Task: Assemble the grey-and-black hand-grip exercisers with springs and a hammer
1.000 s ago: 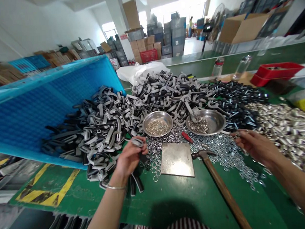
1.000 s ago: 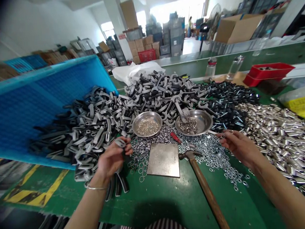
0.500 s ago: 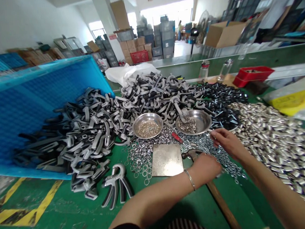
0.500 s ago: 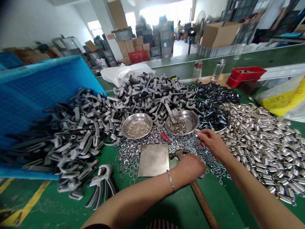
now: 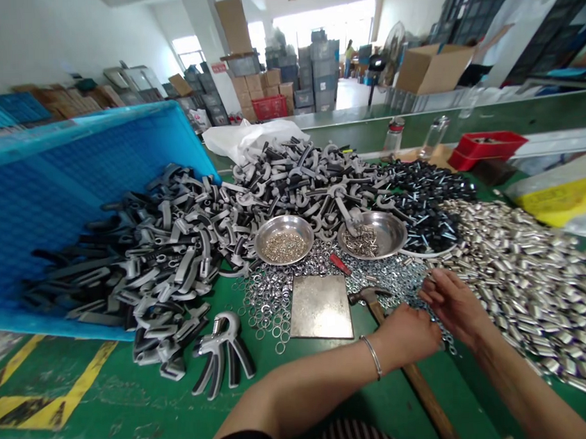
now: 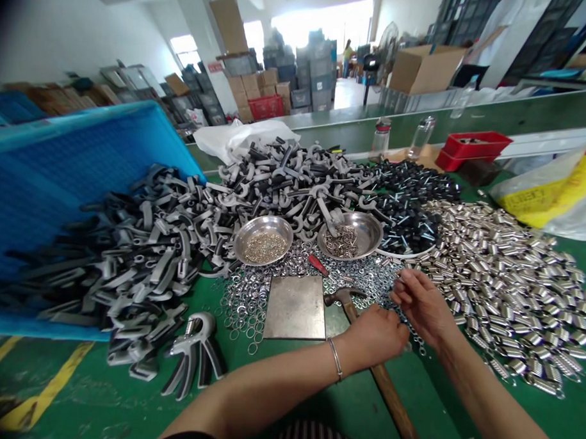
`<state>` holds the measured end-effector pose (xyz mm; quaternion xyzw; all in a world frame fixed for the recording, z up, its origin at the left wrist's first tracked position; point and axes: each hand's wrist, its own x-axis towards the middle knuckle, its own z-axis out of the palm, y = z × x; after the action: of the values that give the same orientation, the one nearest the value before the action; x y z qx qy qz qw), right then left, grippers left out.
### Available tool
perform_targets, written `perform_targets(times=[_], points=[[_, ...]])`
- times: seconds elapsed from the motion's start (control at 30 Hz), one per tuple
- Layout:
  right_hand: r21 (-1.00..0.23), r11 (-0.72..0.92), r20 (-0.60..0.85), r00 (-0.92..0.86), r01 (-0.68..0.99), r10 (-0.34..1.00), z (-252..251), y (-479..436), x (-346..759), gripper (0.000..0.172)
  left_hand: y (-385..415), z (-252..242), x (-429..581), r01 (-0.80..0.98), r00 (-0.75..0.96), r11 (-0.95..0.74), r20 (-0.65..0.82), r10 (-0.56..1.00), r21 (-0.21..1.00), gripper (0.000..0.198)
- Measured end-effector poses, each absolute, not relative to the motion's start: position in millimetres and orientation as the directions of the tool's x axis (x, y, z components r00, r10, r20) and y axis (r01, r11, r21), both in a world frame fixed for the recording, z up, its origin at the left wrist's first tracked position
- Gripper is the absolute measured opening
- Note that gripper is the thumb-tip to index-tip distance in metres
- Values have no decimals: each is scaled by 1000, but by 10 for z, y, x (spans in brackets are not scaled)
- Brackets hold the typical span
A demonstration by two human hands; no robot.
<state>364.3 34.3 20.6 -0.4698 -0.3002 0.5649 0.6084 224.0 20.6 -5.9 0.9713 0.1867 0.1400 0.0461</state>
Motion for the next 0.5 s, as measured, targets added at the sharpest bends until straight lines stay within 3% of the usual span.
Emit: perform_targets(times=[0.07, 0.13, 0.2, 0.23, 0.33, 0.4, 0.5], points=[[-915, -62, -156, 207, -398, 966, 251, 306, 3636, 22, 203, 50, 2132, 424, 837, -855, 233, 496, 297, 18], [-923, -70, -156, 204, -378, 966, 313, 213, 3574, 22, 197, 188, 1891, 449, 719, -684, 222, 658, 574, 19], [-930, -139, -187, 113, -341, 976, 382, 79, 3429, 22, 173, 304, 1547, 311, 538, -372, 161, 828, 875, 18], [-932, -196, -216, 30, -305, 976, 416, 10, 3324, 22, 148, 344, 1361, 197, 446, -186, 81, 891, 962, 19], [-928, -332, -291, -226, -172, 930, 496, -141, 2937, 26, 5, 402, 880, -70, 286, 222, -194, 938, 972, 26], [-926, -361, -308, -328, -114, 893, 520, -169, 2687, 30, -120, 415, 687, -138, 230, 303, -267, 936, 943, 29], [-916, -389, -318, -412, -99, 854, 514, -127, 2415, 31, -250, 437, 554, -175, 178, 294, -263, 948, 940, 28]])
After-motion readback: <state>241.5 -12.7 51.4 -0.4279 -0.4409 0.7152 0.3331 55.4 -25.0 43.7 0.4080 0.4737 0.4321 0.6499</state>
